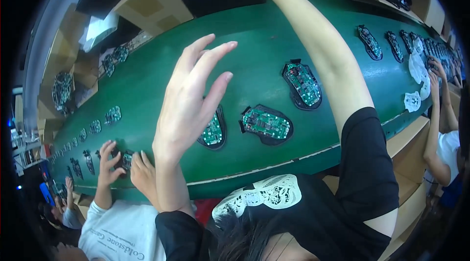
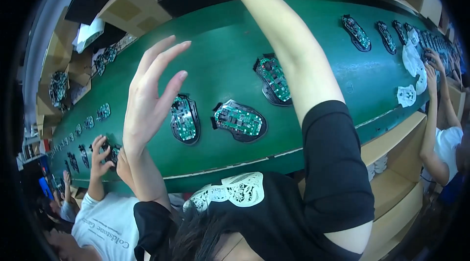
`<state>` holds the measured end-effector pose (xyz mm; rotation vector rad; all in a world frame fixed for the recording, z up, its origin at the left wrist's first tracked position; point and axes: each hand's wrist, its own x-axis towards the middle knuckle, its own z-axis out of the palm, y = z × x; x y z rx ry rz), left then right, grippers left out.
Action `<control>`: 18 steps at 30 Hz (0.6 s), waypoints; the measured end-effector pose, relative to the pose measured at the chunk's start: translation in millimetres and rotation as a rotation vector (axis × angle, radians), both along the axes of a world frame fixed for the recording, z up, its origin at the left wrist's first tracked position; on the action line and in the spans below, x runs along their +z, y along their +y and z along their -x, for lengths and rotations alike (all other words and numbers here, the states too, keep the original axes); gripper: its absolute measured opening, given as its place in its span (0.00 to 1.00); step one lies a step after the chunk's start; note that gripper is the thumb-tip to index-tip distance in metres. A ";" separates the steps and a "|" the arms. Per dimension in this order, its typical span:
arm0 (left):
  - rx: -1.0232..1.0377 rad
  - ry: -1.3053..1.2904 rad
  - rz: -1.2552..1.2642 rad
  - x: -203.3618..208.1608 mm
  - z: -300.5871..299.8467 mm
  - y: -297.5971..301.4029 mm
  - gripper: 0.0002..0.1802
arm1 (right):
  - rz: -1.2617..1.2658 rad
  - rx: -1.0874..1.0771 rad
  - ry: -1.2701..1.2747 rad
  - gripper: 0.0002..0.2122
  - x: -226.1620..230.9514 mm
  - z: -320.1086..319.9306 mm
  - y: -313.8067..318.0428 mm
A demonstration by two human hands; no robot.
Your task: The person assembles computer mice along a conveyor belt by fitting scroll wheels into mouse circuit boards, unwrapping plastic mouse components from plastic bags, and placing scroll wheels onto additional mouse circuit boards.
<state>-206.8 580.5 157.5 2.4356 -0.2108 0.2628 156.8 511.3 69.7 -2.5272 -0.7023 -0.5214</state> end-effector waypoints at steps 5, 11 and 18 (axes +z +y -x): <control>0.255 -0.054 -0.154 -24.4 47.1 3.5 0.17 | -0.259 0.475 0.009 0.13 25.8 99.6 -16.7; 0.054 0.106 -0.224 -70.5 56.1 -60.0 0.16 | 0.167 0.657 0.123 0.11 -40.7 258.8 -71.2; 0.086 0.138 -0.323 -99.9 90.7 -118.1 0.33 | 0.243 0.687 0.144 0.25 -30.7 280.4 -76.8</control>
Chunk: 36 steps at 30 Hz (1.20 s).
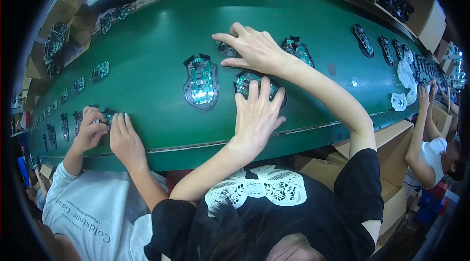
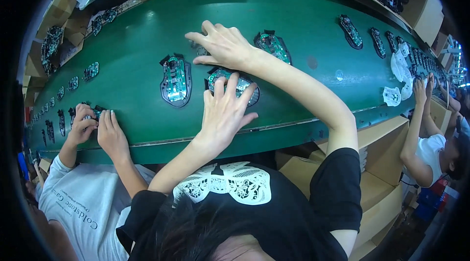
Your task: The person assembles computer mice along a conveyor belt by fitting scroll wheels into mouse circuit boards, unwrapping plastic mouse components from plastic bags, and placing scroll wheels onto additional mouse circuit boards.
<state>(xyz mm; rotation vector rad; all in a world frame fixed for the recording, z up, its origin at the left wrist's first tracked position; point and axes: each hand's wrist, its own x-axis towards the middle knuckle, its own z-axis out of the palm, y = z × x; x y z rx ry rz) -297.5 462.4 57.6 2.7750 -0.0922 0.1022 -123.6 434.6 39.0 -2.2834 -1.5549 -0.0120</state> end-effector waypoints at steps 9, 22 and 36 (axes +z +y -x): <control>-0.177 0.025 0.052 1.0 6.2 55.2 0.31 | -0.004 -0.091 0.292 0.24 28.9 -9.2 -61.8; -0.048 -0.158 0.240 58.2 -33.2 87.9 0.18 | -0.045 0.053 -0.015 0.14 16.5 -3.3 -70.7; -0.463 -0.117 0.169 -18.6 -98.0 34.6 0.38 | -0.329 -0.664 0.990 0.15 62.4 16.2 -201.4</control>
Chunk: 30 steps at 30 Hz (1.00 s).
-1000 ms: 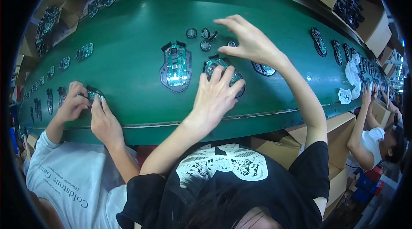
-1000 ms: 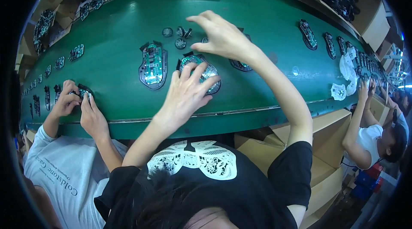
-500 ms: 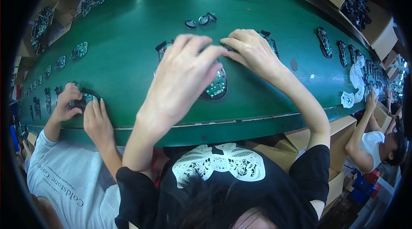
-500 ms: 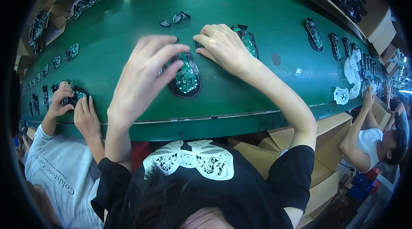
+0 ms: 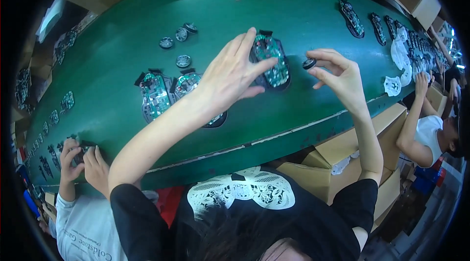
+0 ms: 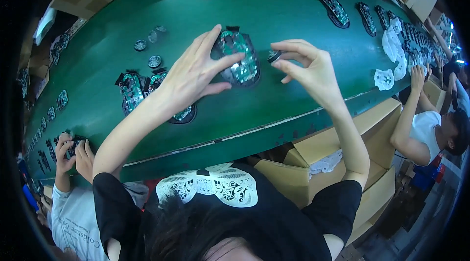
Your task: The person assembles computer mice along a conveyor belt by fitting scroll wheels into mouse circuit boards, unwrapping plastic mouse components from plastic bags, and placing scroll wheels onto additional mouse circuit boards.
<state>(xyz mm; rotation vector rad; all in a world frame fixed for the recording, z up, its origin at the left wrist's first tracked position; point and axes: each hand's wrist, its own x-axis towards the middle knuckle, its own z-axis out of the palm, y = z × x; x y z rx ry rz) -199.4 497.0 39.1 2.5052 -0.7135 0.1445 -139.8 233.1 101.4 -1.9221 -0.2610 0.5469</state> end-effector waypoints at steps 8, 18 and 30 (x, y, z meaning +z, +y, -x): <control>-0.042 0.118 -0.039 9.8 41.4 -9.2 0.37 | 0.052 0.386 -0.654 0.15 -27.3 6.3 32.3; -0.024 0.043 -0.144 13.2 41.3 -9.7 0.34 | 0.235 0.569 -0.934 0.20 -28.0 -0.1 42.5; -0.037 0.074 -0.158 17.5 34.1 -10.8 0.32 | 0.507 0.519 -0.955 0.17 -11.0 10.5 48.8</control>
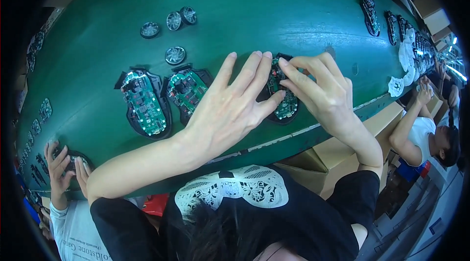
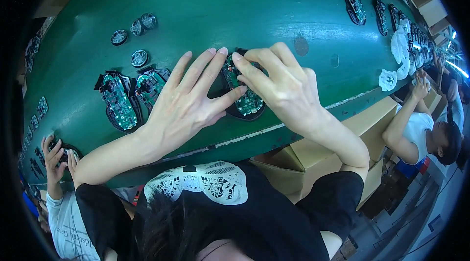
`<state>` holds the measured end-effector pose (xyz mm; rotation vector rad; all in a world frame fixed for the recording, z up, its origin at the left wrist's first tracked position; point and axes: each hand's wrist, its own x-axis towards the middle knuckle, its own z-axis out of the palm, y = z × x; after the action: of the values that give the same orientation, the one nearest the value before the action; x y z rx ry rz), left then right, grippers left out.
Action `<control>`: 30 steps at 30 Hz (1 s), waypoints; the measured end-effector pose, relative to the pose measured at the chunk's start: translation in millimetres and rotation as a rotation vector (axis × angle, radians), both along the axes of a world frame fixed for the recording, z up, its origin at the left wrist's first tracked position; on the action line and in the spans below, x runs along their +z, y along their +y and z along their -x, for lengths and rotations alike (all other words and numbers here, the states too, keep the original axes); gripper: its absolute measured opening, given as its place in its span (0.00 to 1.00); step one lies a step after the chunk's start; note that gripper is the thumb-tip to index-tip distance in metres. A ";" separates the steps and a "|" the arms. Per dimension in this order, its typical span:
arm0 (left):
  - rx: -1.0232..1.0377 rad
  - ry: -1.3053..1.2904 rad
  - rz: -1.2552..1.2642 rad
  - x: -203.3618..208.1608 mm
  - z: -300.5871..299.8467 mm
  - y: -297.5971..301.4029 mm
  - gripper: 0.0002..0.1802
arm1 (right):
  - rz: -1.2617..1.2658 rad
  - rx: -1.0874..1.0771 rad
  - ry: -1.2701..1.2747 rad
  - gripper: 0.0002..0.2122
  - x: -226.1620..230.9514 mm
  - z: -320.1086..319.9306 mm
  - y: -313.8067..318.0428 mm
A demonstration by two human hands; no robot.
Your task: The person assembles computer mice along a conveyor belt by fitting scroll wheels into mouse circuit boards, unwrapping plastic mouse components from plastic bags, and placing scroll wheels onto additional mouse circuit boards.
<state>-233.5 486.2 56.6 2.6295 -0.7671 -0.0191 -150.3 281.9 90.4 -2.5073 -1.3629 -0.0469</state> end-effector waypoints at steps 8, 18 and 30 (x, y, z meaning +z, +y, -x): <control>-0.013 0.008 0.015 -0.2 -4.3 -3.9 0.35 | 0.065 0.023 -0.002 0.19 -0.4 1.5 -0.4; -0.080 -0.035 -0.005 -3.5 -9.9 -2.4 0.37 | 0.112 -0.106 -0.232 0.28 -12.8 25.3 -5.5; -0.062 -0.097 -0.196 16.8 2.4 -9.3 0.27 | -0.217 -0.362 0.359 0.14 -1.1 45.9 -52.8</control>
<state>-235.9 477.0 73.4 2.8076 -0.9218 0.0176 -196.2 229.1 89.3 -2.3968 -0.7183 0.1646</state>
